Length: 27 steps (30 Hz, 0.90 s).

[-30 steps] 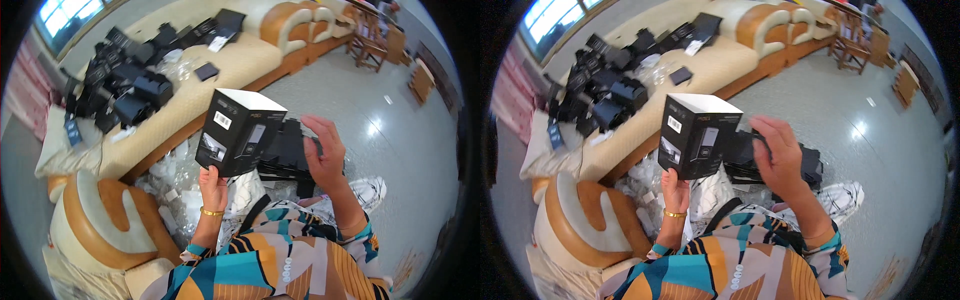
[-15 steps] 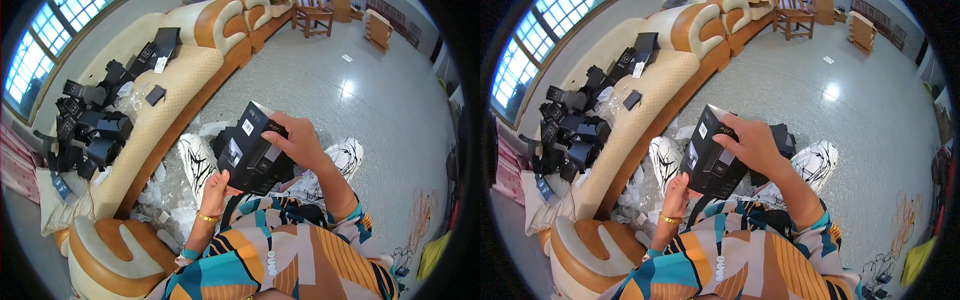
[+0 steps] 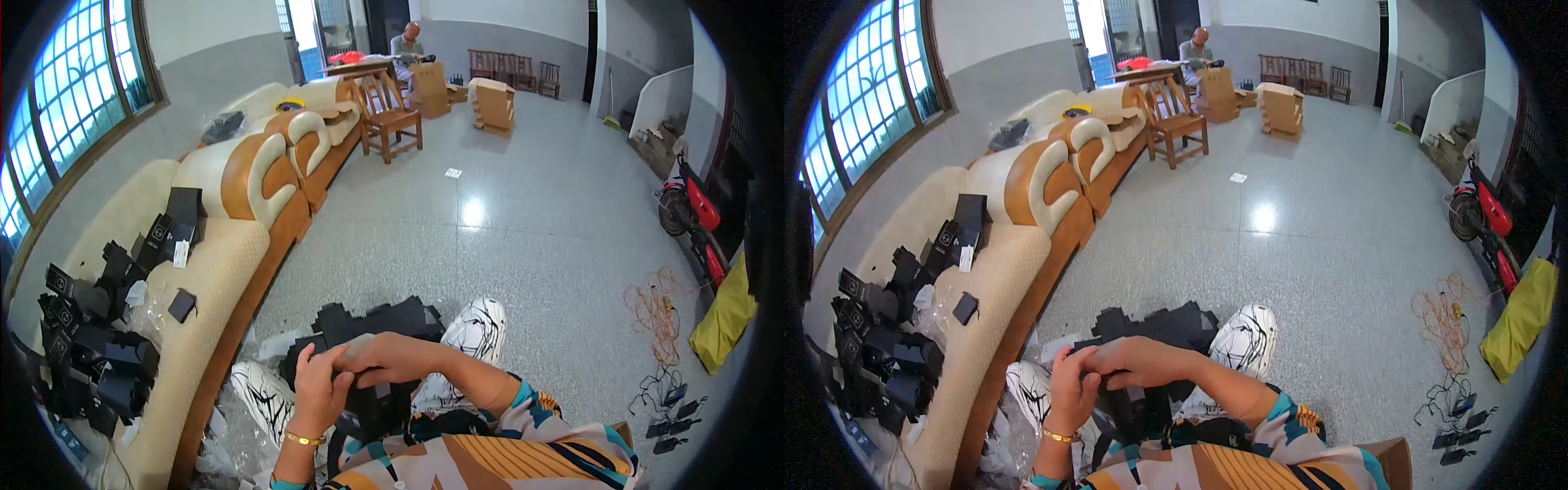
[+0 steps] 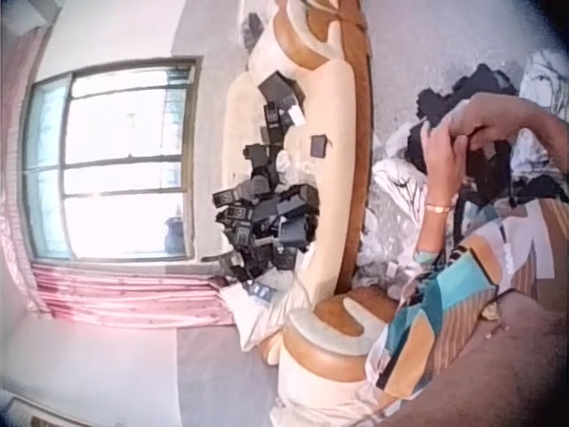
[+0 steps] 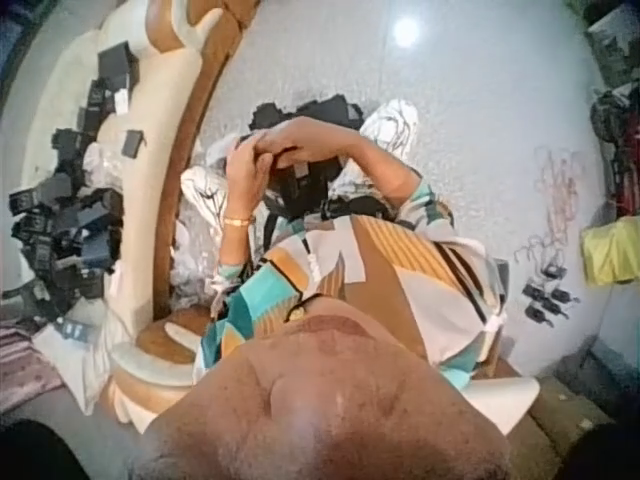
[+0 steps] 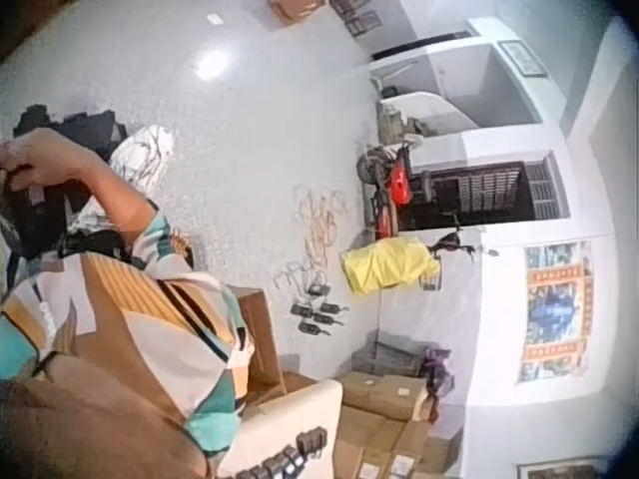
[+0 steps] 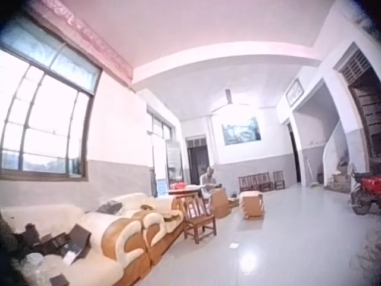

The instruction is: Assembling and flattening cardboard packaging boxes.

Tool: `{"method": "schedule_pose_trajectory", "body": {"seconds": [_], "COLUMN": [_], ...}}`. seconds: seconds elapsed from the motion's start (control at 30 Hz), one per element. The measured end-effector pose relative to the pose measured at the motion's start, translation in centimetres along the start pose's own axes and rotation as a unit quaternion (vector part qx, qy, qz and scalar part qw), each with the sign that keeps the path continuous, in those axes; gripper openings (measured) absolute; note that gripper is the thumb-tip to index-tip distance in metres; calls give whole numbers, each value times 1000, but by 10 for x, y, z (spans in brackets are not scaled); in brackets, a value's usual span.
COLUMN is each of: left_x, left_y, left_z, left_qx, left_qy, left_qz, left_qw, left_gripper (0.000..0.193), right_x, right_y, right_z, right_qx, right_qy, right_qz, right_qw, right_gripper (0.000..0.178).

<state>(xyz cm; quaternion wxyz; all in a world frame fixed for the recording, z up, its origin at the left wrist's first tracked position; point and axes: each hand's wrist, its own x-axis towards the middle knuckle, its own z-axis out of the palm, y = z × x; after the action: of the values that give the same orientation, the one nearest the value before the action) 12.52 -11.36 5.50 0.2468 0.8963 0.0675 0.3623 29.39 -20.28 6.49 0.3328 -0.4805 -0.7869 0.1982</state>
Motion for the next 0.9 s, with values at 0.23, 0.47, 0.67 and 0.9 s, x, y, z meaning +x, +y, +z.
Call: {"method": "schedule_pose_trajectory", "body": {"seconds": [0.23,0.47,0.67,0.9], "left_x": [-16,-25,-39,-34], "left_y": [-28,-49,-61,-60], "left_z": [34,48,59,65], "left_qx": [19,41,68,56], "left_qy": [31,99,107,96], "left_qz": [-38,-77,-111,-132], "left_qw": [999,991,986,985], "left_gripper": [33,39,40,44], "right_x": [-5,19,16,8], "right_y": [20,32,41,40], "right_z": [4,21,41,44], "right_qx": [177,-5,-52,-123], "right_qy": [-102,-140,-150,-129], "right_qz": [108,125,172,177], "right_qw": [973,982,972,968], "right_gripper": [36,48,53,50]}}
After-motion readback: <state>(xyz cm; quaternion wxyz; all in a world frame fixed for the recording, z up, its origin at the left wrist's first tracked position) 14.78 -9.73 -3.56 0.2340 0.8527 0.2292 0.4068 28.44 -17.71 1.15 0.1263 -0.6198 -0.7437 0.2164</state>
